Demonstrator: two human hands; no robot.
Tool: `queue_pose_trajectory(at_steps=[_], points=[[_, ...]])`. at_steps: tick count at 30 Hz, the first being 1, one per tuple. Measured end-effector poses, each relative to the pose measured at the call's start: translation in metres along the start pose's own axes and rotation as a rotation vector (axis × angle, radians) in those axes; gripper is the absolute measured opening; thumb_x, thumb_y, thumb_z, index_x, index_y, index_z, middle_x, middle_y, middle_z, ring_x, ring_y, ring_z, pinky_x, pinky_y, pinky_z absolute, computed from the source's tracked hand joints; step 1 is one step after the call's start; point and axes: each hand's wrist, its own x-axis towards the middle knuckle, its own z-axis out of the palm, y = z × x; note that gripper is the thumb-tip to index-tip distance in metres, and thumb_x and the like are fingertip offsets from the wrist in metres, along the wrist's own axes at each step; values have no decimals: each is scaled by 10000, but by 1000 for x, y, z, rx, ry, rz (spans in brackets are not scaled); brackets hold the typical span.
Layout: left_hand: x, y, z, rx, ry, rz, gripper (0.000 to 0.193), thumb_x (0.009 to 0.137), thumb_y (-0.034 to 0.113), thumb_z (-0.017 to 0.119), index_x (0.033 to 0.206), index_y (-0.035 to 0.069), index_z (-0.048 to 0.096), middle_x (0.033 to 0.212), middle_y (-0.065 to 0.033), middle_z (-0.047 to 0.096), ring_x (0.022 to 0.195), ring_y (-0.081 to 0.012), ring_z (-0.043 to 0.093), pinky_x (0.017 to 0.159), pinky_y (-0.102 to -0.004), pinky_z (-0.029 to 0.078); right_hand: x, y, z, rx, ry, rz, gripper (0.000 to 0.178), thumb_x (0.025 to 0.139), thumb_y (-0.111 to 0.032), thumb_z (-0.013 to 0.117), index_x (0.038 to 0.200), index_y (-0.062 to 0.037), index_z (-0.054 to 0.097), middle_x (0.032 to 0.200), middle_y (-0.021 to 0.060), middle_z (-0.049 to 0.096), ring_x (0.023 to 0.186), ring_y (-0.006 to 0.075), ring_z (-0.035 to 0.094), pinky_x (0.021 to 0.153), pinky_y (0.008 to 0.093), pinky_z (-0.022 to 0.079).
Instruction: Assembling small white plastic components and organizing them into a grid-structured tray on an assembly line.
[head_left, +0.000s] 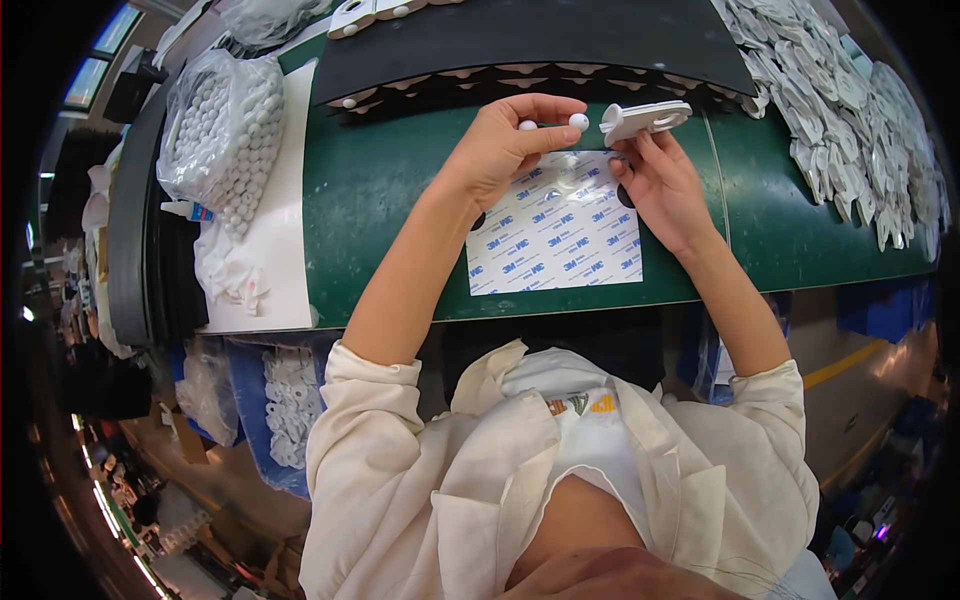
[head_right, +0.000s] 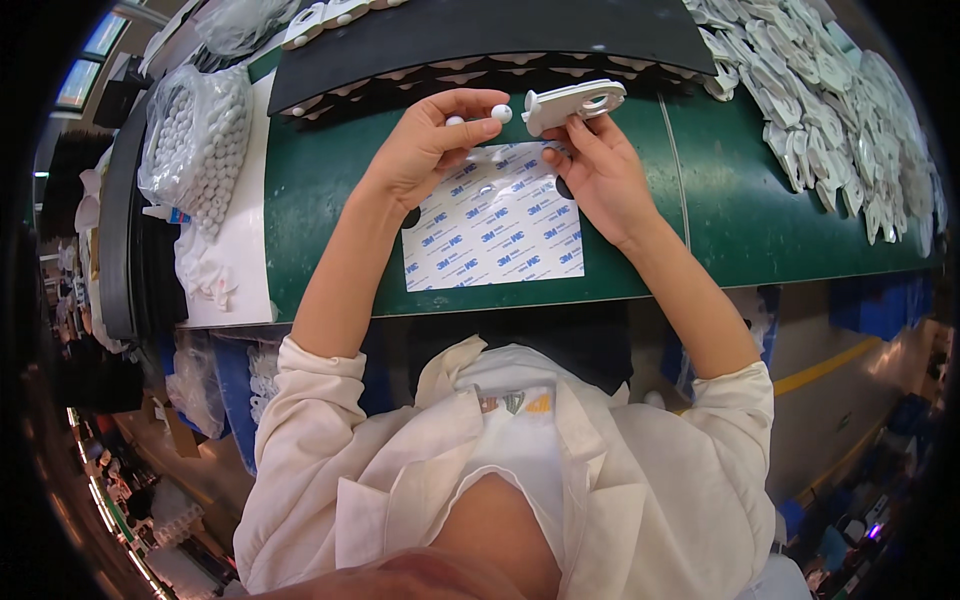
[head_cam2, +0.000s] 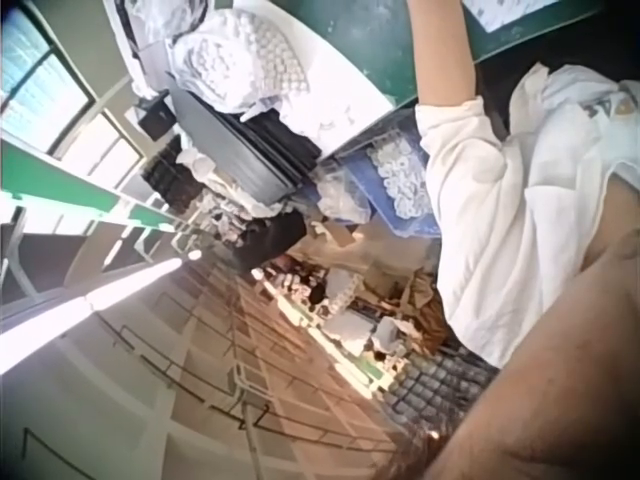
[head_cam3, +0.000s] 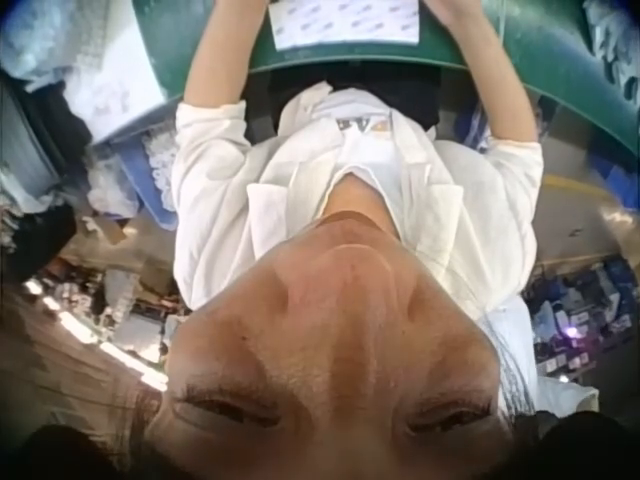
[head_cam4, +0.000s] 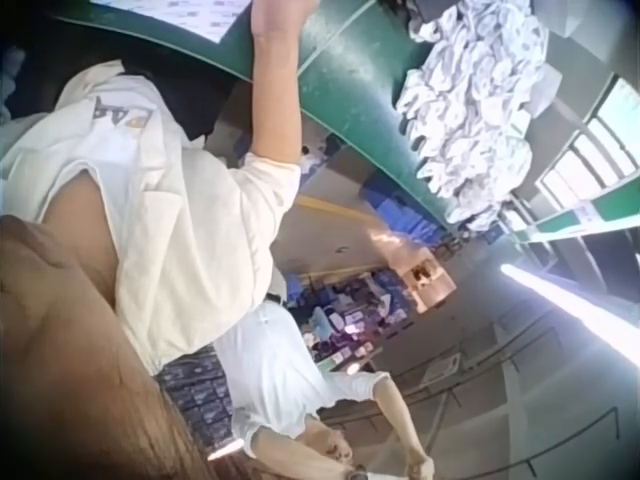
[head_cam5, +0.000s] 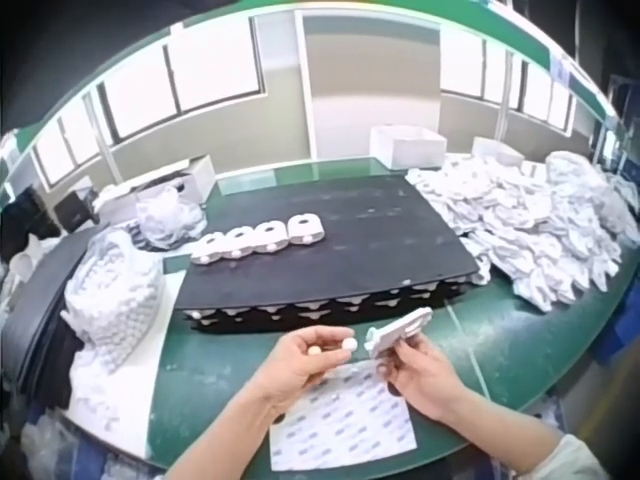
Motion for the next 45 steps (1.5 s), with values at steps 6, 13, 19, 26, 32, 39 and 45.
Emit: queue_pose_trajectory(at_steps=[6,13,19,26,32,39,45], points=[[0,-1,2,68,-39,20,279,709,88,736,981,81,675,832,-32,612,642,-53,479,455,-157,296,0,0,3,-31,11,-4,218,926,-164,475,1124,-71,466,1063,44,526,981,130,491,823,295,408],[-1,0,2,95,-61,44,277,705,83,731,976,69,677,777,-35,621,526,-51,413,440,-160,285,-1,1,4,-60,8,-10,204,929,-172,474,1112,-83,471,1052,35,528,976,121,489,835,295,399],[-4,4,3,141,-67,45,276,682,72,727,955,72,689,778,-60,627,636,-97,553,566,-217,452,-2,1,4,-45,13,-9,201,928,-174,474,1110,-87,475,1042,32,531,967,115,487,833,289,398],[-5,6,8,226,-33,78,316,650,117,765,947,49,683,727,-13,599,606,-67,509,554,-208,420,-2,0,7,-46,24,19,234,928,-170,473,1147,-88,460,1044,34,532,948,105,489,828,280,409],[-2,3,9,297,-68,160,295,621,137,794,864,20,672,651,31,551,573,-36,449,528,-182,362,-1,-1,5,-131,-43,32,294,935,-181,459,1205,-75,416,1037,22,531,861,82,506,795,260,425],[0,1,8,292,-119,169,364,623,95,786,944,25,630,615,55,489,564,-21,417,522,-178,336,-3,-5,3,-226,-88,-44,317,928,-166,476,1220,-59,412,1017,21,537,811,81,520,762,255,437],[2,4,5,167,-72,82,468,687,167,763,1080,6,567,659,40,501,551,-19,406,494,-171,314,40,-47,20,-748,-40,-524,308,864,-87,555,1150,-9,471,946,46,592,817,89,547,728,229,437]])
